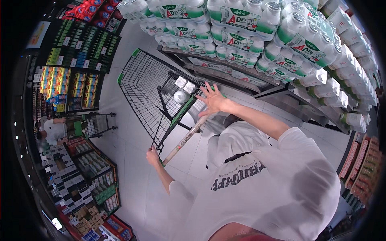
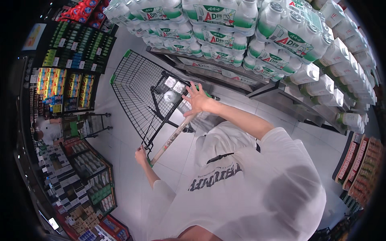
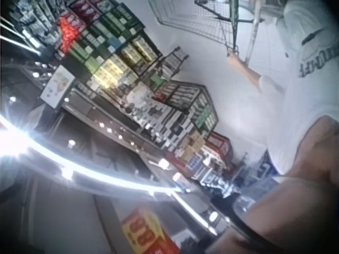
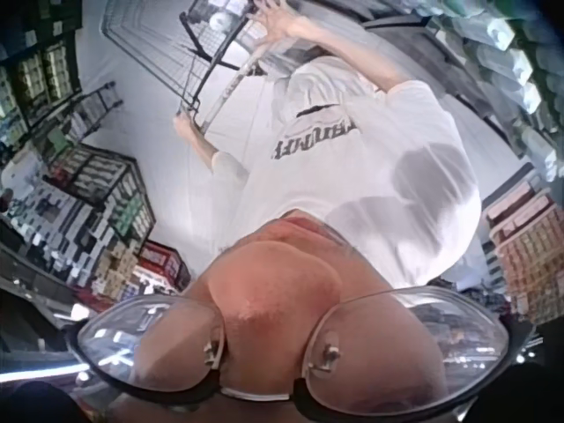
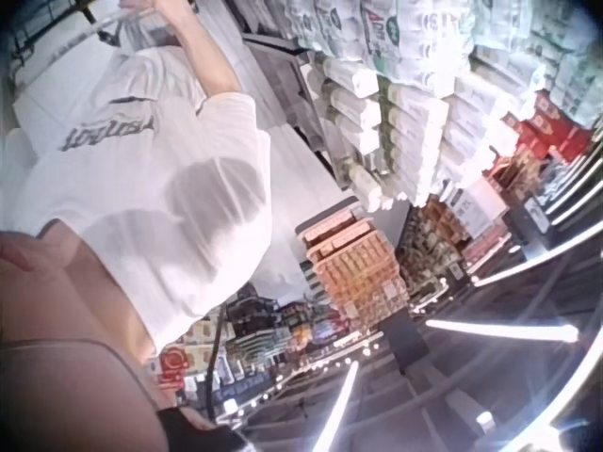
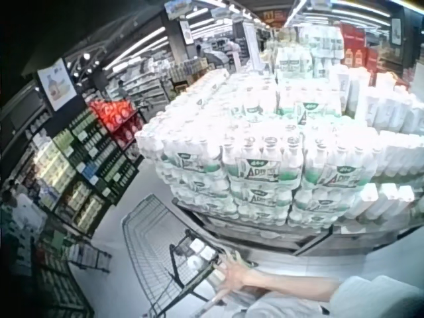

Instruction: The person shops in a supermarket, taking a carton of coconut water, a bottle of coconut juice, a jug of lotion, and a bottle of body wash from shelves, turning each one in hand, and placing them into a shopping cart before pushing the cart forward.

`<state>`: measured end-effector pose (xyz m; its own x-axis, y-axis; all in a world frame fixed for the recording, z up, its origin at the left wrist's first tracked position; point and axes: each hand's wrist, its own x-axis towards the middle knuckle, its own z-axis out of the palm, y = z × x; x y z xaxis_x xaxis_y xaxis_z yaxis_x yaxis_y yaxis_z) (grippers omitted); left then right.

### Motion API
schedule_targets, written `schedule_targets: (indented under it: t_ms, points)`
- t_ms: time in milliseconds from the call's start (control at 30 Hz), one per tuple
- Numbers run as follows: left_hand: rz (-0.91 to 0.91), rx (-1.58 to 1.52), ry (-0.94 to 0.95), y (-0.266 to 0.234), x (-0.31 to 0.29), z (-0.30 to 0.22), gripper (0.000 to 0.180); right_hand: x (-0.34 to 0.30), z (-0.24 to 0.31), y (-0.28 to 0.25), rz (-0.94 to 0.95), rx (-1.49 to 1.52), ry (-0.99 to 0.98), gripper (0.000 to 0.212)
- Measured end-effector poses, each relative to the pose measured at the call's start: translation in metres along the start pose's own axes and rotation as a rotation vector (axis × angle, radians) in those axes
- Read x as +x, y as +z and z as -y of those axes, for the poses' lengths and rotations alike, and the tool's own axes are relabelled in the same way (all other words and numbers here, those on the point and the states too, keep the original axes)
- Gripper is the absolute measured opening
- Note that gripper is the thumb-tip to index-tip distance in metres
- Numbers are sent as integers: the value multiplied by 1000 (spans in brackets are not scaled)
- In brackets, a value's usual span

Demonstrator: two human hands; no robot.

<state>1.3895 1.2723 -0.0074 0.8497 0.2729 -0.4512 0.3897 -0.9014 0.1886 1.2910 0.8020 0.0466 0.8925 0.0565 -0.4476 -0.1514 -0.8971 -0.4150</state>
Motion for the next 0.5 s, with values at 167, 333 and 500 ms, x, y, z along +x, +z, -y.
schedule_targets:
  t_ms: [167,333,500]
  points:
    - [-301,-227,-88,2,9,33,71,68,37,3,-87,-296,-10,72]
    - [-272,-1100,-86,-12,1,-83,93,136,36,1,-90,-419,-41,51]
    - [-308,-824,33,6,83,-124,75,186,33,9,-404,-172,-205,39]
